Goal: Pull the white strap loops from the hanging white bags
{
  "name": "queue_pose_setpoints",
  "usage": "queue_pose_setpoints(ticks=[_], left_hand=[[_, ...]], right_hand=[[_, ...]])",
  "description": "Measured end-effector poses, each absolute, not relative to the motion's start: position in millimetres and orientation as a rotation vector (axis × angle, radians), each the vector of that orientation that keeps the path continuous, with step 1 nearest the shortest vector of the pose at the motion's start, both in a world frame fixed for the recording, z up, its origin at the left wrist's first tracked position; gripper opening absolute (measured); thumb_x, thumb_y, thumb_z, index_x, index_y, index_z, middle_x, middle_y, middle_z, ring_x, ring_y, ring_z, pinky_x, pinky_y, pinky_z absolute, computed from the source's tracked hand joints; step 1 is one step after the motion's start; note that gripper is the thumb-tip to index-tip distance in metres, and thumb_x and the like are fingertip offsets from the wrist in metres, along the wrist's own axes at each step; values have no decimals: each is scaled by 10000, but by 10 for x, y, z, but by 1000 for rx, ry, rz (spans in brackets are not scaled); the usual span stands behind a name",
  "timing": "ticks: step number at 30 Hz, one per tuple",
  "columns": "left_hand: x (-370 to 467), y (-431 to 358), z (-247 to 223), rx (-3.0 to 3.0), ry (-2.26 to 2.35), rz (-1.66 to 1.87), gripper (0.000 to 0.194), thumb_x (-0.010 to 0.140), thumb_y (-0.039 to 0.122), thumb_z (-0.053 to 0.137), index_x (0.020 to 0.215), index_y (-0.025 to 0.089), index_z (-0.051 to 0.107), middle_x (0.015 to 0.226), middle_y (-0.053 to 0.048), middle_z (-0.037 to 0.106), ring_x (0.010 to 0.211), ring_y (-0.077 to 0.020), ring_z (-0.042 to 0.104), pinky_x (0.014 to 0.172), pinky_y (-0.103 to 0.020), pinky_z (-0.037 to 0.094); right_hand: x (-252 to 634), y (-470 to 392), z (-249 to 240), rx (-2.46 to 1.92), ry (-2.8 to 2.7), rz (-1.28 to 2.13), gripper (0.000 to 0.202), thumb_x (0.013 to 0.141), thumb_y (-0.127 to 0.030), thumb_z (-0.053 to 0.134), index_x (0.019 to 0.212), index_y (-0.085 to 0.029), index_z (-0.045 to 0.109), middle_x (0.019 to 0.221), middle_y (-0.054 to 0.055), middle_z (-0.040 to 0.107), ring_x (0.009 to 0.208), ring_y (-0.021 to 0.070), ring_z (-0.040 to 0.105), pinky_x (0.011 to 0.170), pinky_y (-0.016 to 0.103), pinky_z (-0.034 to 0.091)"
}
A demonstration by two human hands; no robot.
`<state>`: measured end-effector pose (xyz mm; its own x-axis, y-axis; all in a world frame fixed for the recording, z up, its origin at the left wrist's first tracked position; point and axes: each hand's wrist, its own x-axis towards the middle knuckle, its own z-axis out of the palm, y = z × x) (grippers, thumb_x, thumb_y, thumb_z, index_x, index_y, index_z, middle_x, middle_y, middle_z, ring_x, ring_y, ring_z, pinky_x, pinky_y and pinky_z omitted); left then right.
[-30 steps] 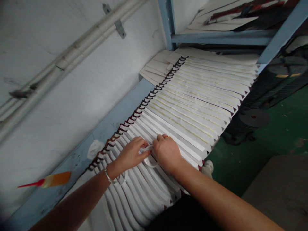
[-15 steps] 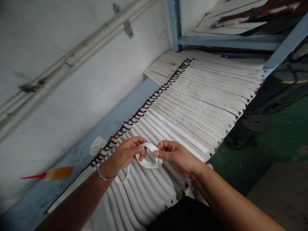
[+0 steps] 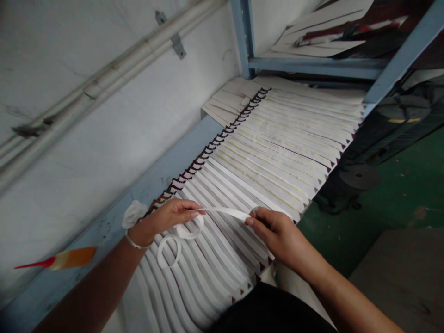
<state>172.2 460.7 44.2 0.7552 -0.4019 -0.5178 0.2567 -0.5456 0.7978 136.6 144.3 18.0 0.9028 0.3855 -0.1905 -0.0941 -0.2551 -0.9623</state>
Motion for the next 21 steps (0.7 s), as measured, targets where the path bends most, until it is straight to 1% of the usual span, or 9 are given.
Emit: queue_pose_setpoints(ticks=[2,4,6,9,12,14,17,19,21], left_hand=[[1769,4824,482,2199,-273,-806,393,876,491,604,1031,156,741,788,-33,654,675,-131,563,606,-235,443],[1800,4970,577,2405,-472,-724,385,871,458,622,1120,181,721,1081,-87,681,978,-203,631,841,-308,512],[1807,4946,715,2563,-613,-622,479,846,439,669,1265,207,651,1398,-123,553,1269,-261,529,1061,-395,438],[1770,4519,892,2618,-732,-387,454,906,396,618,1322,214,601,1486,-120,491,1387,-257,434,1180,-437,311],[1736,3913,931,2377,-937,-436,327,968,326,517,1241,197,644,1335,-105,626,1315,-218,513,1133,-367,369],[1771,3674,901,2277,-920,-614,262,955,316,530,1099,175,698,1095,-80,722,1069,-192,643,958,-297,474],[1939,3720,854,2291,-675,-761,242,920,347,569,903,153,712,782,-17,701,743,-136,624,715,-230,466],[2102,3904,825,2313,-533,-754,253,894,373,582,873,150,700,744,-4,676,703,-125,599,677,-219,449],[2271,4074,780,2347,-459,-712,256,872,385,582,868,154,692,739,1,665,690,-124,587,663,-219,445]], right_hand=[[1315,1296,144,-1825,-242,455,425,896,-557,524,685,-194,592,595,-16,515,568,118,454,509,233,373],[1257,1208,105,-1873,-307,474,377,932,-502,498,794,-185,650,682,14,609,622,134,522,573,243,420],[1214,1214,93,-1942,-373,511,356,963,-457,455,875,-185,667,724,32,652,642,145,563,610,255,437],[1214,1375,162,-2052,-436,549,374,983,-433,409,834,-188,649,666,33,633,603,150,566,588,258,414],[1283,1525,292,-2052,-465,481,337,987,-397,409,821,-192,618,685,35,645,622,153,582,588,257,402],[1330,1488,348,-2037,-442,421,333,984,-402,418,777,-199,582,660,25,626,603,148,572,562,253,390],[1340,1199,291,-1989,-367,374,325,965,-432,453,778,-204,590,698,37,648,628,153,593,582,250,436],[1298,959,158,-1930,-275,401,329,942,-472,484,804,-201,611,710,43,659,619,154,598,578,249,468],[1246,787,-5,-1890,-131,459,392,909,-546,513,728,-205,583,593,20,603,509,137,544,480,237,439]])
